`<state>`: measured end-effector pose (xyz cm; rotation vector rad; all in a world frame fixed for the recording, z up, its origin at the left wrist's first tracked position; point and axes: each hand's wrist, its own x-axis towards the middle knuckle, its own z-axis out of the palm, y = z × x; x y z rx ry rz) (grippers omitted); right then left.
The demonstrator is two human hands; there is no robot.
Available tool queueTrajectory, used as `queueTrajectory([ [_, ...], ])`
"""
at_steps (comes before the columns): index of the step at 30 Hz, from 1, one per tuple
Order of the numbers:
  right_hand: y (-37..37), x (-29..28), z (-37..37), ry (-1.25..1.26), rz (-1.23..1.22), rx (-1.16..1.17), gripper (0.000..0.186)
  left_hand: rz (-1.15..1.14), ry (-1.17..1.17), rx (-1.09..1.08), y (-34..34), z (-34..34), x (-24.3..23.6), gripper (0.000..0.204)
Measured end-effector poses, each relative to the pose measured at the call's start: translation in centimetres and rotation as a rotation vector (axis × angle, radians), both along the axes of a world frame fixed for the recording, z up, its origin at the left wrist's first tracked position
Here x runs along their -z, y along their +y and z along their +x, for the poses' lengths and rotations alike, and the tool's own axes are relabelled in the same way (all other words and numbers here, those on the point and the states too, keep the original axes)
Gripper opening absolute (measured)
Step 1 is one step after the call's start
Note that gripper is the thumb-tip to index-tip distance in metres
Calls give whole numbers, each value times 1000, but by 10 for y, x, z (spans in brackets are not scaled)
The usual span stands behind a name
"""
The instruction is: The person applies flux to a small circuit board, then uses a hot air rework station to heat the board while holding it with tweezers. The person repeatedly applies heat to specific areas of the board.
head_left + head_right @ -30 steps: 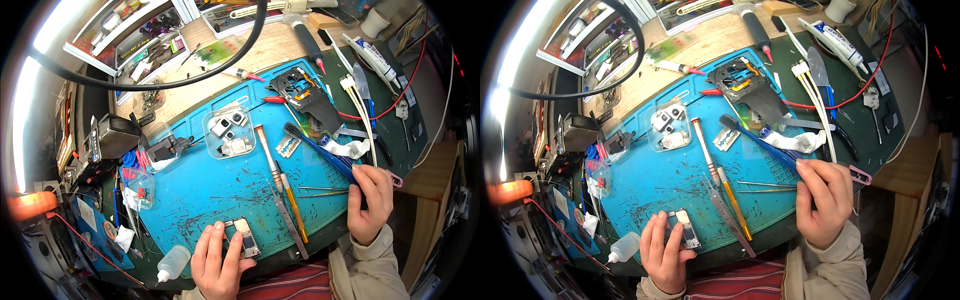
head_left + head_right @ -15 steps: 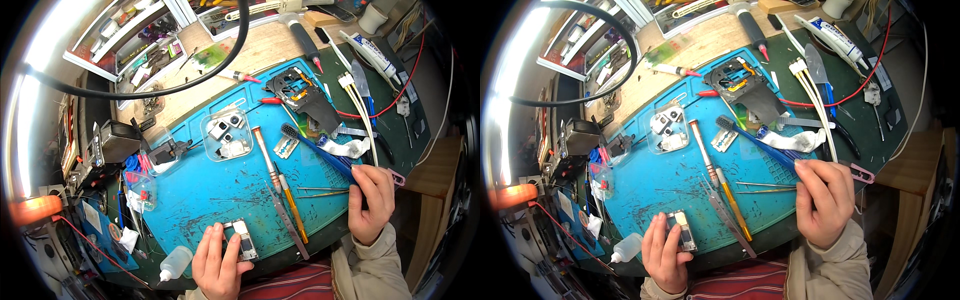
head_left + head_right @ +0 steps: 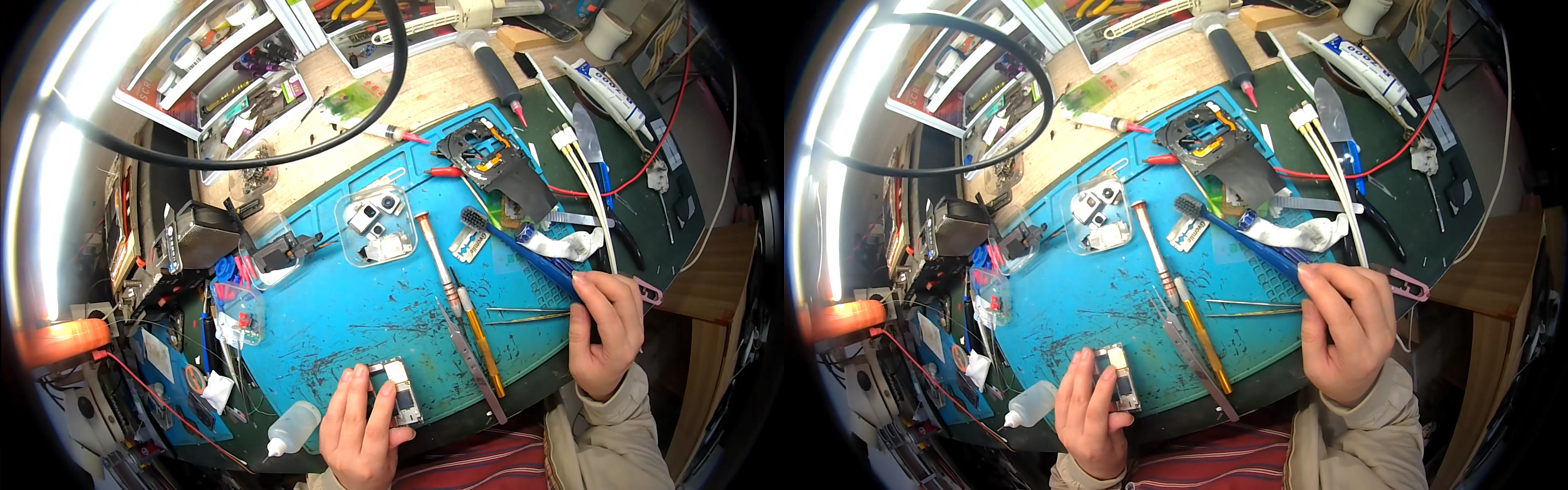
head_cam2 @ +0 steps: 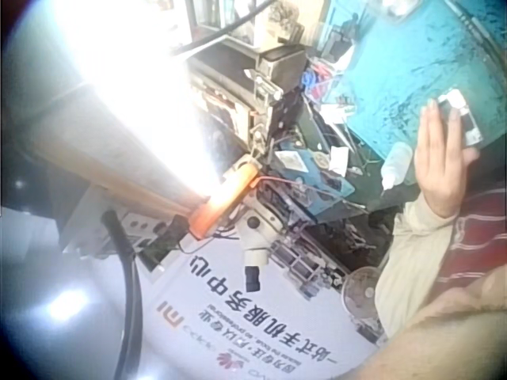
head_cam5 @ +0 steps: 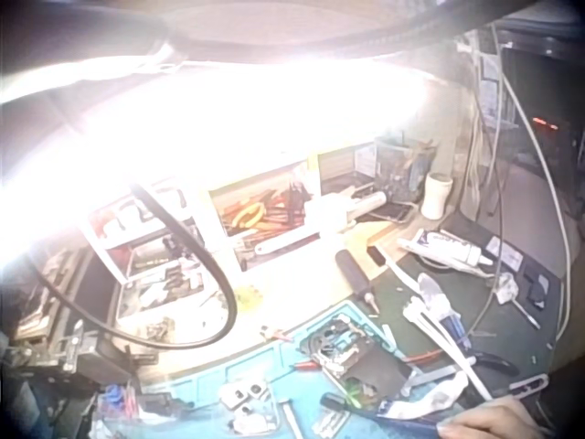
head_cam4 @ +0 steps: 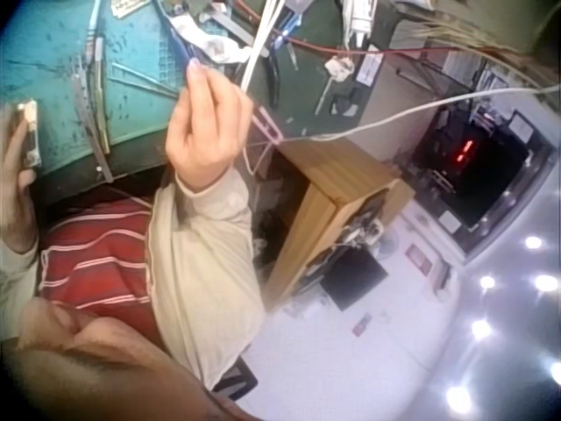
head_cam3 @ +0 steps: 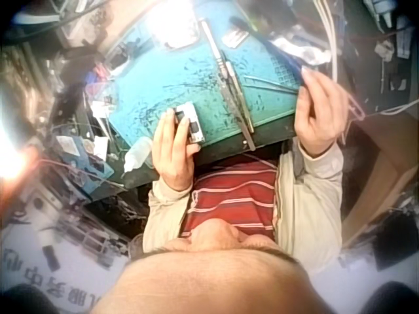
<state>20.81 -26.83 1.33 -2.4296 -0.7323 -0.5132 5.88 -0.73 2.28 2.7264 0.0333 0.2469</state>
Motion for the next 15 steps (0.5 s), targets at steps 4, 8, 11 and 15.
queueTrajectory([
  [4,0,0,0,2,2,-1,39,3,5,-5,-1,0,-1,57],
  [8,1,-2,-3,19,-14,8,38,-4,-34,-29,-3,-1,2,54],
  [11,2,-10,-7,-116,-134,95,36,-53,-101,-42,0,-2,0,50],
  [15,-10,-2,-25,-155,137,-263,33,-66,-148,-11,3,-4,-2,42],
])
